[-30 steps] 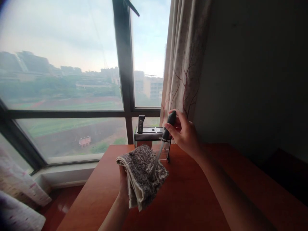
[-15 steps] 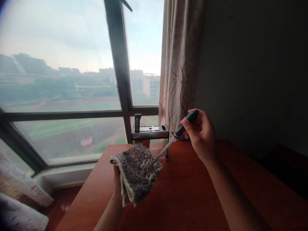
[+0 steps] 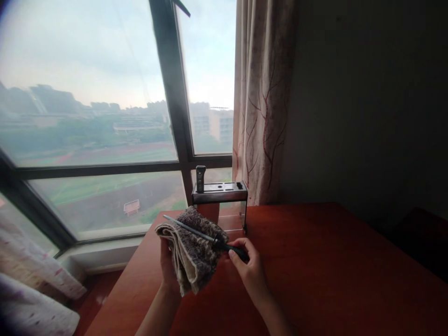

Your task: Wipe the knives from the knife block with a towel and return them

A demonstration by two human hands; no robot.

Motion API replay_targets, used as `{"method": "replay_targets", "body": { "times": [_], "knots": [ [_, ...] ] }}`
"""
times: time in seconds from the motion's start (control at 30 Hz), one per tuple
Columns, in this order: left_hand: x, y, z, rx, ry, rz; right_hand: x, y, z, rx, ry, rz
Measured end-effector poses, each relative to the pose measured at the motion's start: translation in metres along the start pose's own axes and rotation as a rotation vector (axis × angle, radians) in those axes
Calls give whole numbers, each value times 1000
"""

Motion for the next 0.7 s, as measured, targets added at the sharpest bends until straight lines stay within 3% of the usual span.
{"method": "replay_targets", "body": {
  "times": [0.17, 0.33, 0.5, 0.6, 0.7],
  "knots": [
    [-9, -15, 1, 94, -51, -8, 2, -19, 3, 24, 260, -234],
    [-5, -35, 2, 232, -105, -52, 6, -42, -4, 192, 325, -92],
    [-8, -51, 1, 478, -145, -41, 8, -60, -16, 295, 511, -15],
    [-6, -48, 2, 472, -196, -1, 11, -66, -17, 321, 506, -35],
    [-2, -35, 4, 401, -290, 5, 12, -66, -14, 219, 404, -163]
  ]
}}
Point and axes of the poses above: each hand's wrist, its own z-axis towards the middle knuckle, its own x-axis out of the palm, y = z × x, the point moved 1 cm from there along z, towards the middle knuckle, and after that the axes turned 1 degree about -z, right-handed, at the moved point
